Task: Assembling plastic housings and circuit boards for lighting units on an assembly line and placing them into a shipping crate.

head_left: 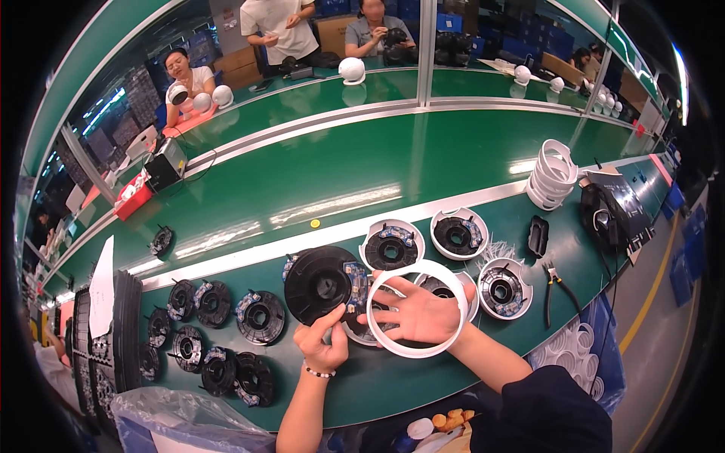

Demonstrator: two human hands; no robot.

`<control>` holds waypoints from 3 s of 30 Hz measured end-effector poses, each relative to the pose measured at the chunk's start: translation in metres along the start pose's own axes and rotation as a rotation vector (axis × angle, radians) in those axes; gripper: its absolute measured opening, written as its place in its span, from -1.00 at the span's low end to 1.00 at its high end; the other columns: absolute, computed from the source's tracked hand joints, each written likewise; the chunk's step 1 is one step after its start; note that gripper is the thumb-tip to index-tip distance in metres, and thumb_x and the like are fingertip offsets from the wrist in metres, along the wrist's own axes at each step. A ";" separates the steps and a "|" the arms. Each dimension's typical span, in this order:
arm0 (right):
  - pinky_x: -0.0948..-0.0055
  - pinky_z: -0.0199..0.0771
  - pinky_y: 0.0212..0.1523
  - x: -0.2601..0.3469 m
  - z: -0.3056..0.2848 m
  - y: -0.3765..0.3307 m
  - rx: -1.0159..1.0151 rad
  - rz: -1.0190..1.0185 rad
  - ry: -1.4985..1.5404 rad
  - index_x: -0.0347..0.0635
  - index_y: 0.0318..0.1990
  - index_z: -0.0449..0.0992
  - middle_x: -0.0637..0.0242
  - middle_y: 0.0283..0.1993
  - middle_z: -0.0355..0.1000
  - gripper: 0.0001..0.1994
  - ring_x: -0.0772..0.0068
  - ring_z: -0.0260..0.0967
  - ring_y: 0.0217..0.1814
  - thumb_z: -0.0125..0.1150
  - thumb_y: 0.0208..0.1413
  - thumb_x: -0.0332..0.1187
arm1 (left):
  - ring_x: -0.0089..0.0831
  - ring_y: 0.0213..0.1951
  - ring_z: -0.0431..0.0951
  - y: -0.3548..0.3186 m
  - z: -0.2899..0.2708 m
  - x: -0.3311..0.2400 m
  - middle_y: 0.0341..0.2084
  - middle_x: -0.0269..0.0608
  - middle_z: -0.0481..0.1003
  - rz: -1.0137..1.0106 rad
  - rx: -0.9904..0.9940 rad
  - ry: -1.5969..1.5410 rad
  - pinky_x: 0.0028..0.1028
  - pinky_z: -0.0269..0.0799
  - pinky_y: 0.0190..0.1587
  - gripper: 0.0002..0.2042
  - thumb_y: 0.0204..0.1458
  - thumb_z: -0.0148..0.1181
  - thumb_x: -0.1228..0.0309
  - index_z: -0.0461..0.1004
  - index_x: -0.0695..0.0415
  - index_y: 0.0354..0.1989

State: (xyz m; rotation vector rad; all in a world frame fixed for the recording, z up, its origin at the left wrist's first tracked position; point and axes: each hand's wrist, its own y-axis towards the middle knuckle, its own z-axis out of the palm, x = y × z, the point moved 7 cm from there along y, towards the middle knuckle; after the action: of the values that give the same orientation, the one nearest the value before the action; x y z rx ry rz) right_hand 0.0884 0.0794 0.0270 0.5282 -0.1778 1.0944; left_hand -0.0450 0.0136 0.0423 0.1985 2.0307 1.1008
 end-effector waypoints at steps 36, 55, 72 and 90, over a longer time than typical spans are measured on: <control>0.26 0.00 0.12 -0.022 0.003 -0.020 0.362 0.399 -0.898 -0.18 0.27 -0.27 0.13 0.25 -0.26 0.17 0.25 -0.18 0.26 0.39 -0.52 -0.04 | 0.11 0.06 0.19 -0.008 0.025 0.036 0.09 0.23 0.08 -0.864 0.450 -1.415 -0.03 0.14 0.06 -0.11 -0.12 -0.33 -0.31 -0.04 0.28 0.17; 0.32 -0.14 0.18 0.029 0.017 -0.007 0.036 0.215 -0.907 -0.41 0.18 -0.03 -0.07 0.30 -0.29 0.11 0.15 -0.30 0.34 0.26 -0.50 0.21 | 0.04 0.16 0.04 -0.011 0.045 0.020 0.17 0.04 -0.06 -1.025 0.445 -1.809 0.35 -0.06 -0.03 -0.21 -0.09 -0.15 -0.15 -0.16 0.14 0.21; 0.13 -0.21 0.22 0.001 0.033 0.028 -0.494 -0.155 -1.917 -0.33 0.20 -0.12 -0.16 0.27 -0.30 0.11 -0.07 -0.29 0.31 0.42 -0.49 0.03 | -0.25 0.09 0.21 -0.021 0.049 0.027 0.08 -0.09 0.16 -0.924 0.163 -1.399 -0.26 0.14 0.12 -0.33 -0.01 -0.31 -0.11 0.02 0.17 0.16; -0.02 -0.06 0.07 -0.021 0.058 0.031 -0.306 -0.209 -2.259 -0.36 0.17 -0.07 -0.21 0.24 -0.24 0.08 -0.22 -0.20 0.22 0.33 -0.47 0.12 | -0.24 0.10 0.19 -0.020 0.045 0.019 0.10 -0.08 0.13 -0.874 0.072 -1.544 -0.28 0.13 0.13 -0.43 0.09 -0.45 0.02 -0.08 0.12 0.20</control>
State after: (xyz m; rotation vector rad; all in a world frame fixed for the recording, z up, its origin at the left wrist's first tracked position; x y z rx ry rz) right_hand 0.0587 0.0450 0.0788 1.2292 -2.1143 -0.2307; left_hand -0.0216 0.0389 0.0029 0.1000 0.5687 0.0888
